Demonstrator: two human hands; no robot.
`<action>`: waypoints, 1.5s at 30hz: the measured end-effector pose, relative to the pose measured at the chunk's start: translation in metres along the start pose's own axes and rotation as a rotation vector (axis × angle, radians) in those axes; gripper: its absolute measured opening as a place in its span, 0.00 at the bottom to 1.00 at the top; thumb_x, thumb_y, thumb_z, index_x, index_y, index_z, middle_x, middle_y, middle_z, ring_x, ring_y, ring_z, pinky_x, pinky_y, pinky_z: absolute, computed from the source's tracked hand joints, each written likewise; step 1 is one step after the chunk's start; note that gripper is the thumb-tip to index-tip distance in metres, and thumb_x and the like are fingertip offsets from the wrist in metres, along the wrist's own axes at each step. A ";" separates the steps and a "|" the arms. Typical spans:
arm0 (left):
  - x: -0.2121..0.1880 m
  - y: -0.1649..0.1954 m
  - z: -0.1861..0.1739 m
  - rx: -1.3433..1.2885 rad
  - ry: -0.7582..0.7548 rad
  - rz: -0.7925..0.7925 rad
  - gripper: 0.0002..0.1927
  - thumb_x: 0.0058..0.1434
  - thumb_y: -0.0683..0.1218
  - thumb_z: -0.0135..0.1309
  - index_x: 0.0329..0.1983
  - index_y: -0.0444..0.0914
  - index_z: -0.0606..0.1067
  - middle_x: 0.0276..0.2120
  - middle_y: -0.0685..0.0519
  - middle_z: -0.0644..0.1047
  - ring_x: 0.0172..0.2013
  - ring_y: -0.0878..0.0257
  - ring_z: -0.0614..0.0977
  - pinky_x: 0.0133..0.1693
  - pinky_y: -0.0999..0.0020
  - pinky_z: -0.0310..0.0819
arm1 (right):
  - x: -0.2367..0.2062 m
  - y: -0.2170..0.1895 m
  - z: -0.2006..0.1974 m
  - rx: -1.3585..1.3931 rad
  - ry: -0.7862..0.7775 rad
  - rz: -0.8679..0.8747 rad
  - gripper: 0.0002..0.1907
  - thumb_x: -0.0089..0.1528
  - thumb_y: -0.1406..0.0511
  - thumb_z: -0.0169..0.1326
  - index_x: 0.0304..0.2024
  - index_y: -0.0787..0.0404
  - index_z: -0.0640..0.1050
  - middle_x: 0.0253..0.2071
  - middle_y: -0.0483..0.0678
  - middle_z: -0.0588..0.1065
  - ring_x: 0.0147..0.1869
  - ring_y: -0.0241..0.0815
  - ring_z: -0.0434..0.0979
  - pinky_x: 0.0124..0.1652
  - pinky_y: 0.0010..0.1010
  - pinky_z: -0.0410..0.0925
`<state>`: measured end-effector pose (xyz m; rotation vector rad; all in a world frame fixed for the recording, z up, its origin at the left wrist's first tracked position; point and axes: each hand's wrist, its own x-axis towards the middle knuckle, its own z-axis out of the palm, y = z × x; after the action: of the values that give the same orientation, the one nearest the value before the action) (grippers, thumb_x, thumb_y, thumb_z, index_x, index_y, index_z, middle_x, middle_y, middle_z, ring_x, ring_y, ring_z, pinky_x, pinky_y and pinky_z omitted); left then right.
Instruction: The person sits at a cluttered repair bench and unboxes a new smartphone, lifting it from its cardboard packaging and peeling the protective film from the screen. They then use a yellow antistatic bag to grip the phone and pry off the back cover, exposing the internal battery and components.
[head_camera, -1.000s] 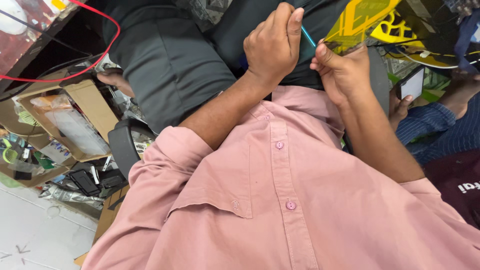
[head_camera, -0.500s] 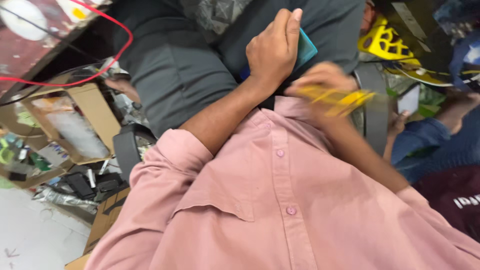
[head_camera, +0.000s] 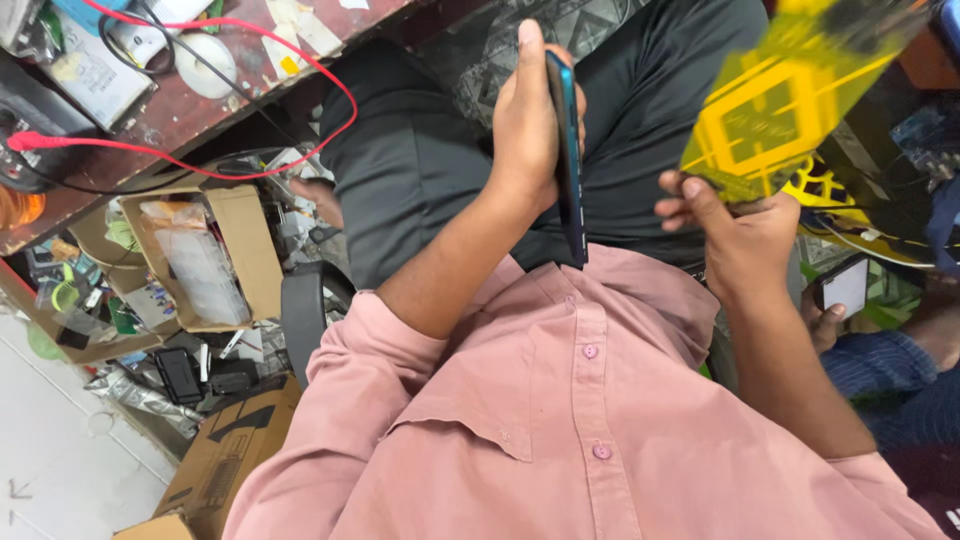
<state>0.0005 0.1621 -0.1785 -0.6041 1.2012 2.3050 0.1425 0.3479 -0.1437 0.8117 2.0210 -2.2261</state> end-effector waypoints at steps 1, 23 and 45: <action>-0.003 0.003 0.000 -0.040 -0.015 -0.026 0.28 0.71 0.68 0.37 0.34 0.41 0.70 0.16 0.56 0.66 0.14 0.68 0.66 0.17 0.69 0.60 | 0.000 -0.001 0.001 -0.028 -0.010 0.017 0.08 0.70 0.72 0.57 0.50 0.74 0.77 0.44 0.58 0.81 0.39 0.45 0.82 0.38 0.34 0.77; -0.006 0.015 -0.029 -0.436 -0.087 0.026 0.23 0.73 0.62 0.33 0.33 0.40 0.62 0.18 0.50 0.67 0.16 0.62 0.70 0.21 0.64 0.64 | -0.005 -0.011 -0.014 -0.981 -0.489 0.076 0.18 0.55 0.61 0.70 0.43 0.63 0.82 0.28 0.48 0.77 0.27 0.35 0.71 0.28 0.28 0.66; -0.022 0.080 -0.048 -0.839 -0.408 0.345 0.35 0.63 0.76 0.39 0.33 0.40 0.66 0.24 0.52 0.69 0.26 0.59 0.71 0.33 0.64 0.66 | 0.057 -0.036 0.095 -1.474 -0.421 -0.988 0.05 0.56 0.66 0.61 0.33 0.57 0.76 0.41 0.47 0.73 0.47 0.48 0.75 0.44 0.39 0.69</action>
<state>-0.0217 0.0770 -0.1402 -0.1543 0.1123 3.0075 0.0466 0.2833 -0.1312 -0.8158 3.0509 -0.2418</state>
